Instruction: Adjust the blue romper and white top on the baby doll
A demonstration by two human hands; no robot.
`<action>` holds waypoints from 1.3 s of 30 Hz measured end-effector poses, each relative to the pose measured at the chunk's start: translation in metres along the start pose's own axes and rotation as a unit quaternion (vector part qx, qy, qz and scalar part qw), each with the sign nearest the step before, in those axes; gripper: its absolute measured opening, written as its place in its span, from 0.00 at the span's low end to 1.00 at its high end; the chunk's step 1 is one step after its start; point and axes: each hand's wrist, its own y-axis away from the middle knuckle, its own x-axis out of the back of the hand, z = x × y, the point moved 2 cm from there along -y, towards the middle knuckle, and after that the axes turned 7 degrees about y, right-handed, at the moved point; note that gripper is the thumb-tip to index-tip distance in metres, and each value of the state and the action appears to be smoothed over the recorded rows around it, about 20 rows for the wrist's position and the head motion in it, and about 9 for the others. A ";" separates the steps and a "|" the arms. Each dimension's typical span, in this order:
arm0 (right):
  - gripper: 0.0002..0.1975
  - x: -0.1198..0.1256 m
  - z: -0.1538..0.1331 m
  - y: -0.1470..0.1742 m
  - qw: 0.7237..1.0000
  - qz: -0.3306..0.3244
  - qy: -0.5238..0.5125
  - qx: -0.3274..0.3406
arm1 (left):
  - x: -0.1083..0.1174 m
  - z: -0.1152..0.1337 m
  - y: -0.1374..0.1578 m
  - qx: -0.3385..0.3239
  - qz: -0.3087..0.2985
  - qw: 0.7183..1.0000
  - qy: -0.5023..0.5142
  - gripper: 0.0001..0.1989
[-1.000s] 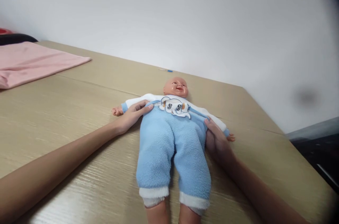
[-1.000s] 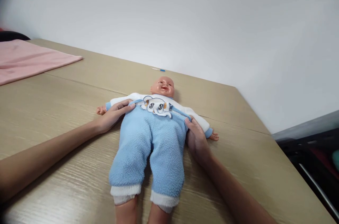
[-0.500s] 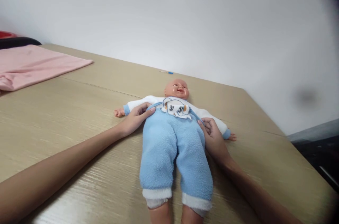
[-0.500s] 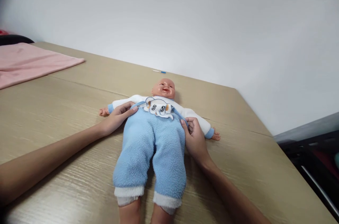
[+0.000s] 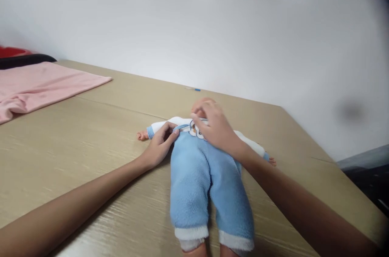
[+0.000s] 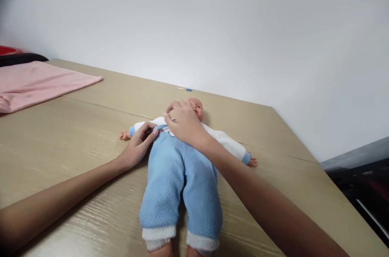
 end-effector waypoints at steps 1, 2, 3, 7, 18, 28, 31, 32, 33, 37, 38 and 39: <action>0.07 -0.013 -0.004 -0.020 0.998 -0.067 0.003 0.016 | 0.000 0.001 0.001 -0.008 0.014 1.000 -0.014 0.17; 0.07 -0.026 -0.007 -0.039 0.992 -0.124 -0.003 0.039 | 0.000 0.002 0.003 -0.017 0.026 0.999 -0.026 0.16; 0.07 -0.039 -0.009 -0.056 0.983 -0.171 -0.010 0.059 | -0.001 0.003 0.004 -0.028 0.036 0.998 -0.035 0.16; 0.15 -0.080 -0.008 -0.097 0.919 -0.358 -0.052 0.157 | -0.001 0.005 0.006 -0.056 0.061 0.996 -0.046 0.14; 0.12 -0.072 0.007 -0.081 0.953 -0.239 -0.122 0.141 | 0.000 0.016 0.010 -0.179 0.072 0.977 -0.093 0.07; 0.12 -0.039 0.010 -0.058 0.971 -0.127 -0.167 0.116 | -0.002 0.009 0.016 -0.304 0.153 0.925 -0.168 0.07; 0.08 -0.029 0.006 -0.052 0.978 -0.096 -0.142 0.116 | -0.003 0.009 0.014 -0.317 0.134 0.931 -0.121 0.08; 0.08 -0.026 0.005 -0.049 0.980 -0.090 -0.129 0.120 | -0.003 0.009 0.014 -0.315 0.136 0.932 -0.115 0.09; 0.09 -0.021 0.003 -0.047 0.982 -0.088 -0.114 0.121 | -0.003 0.010 0.013 -0.311 0.140 0.933 -0.114 0.09; 0.15 -0.001 -0.003 -0.030 0.988 -0.128 -0.070 0.056 | -0.002 0.009 0.013 -0.281 0.156 0.943 -0.091 0.08; 0.17 0.004 -0.005 -0.025 0.986 -0.149 -0.064 0.035 | -0.002 0.008 0.012 -0.272 0.155 0.947 -0.074 0.08; 0.19 0.009 -0.008 -0.020 0.983 -0.169 -0.061 0.021 | -0.002 0.007 0.012 -0.262 0.153 0.951 -0.057 0.09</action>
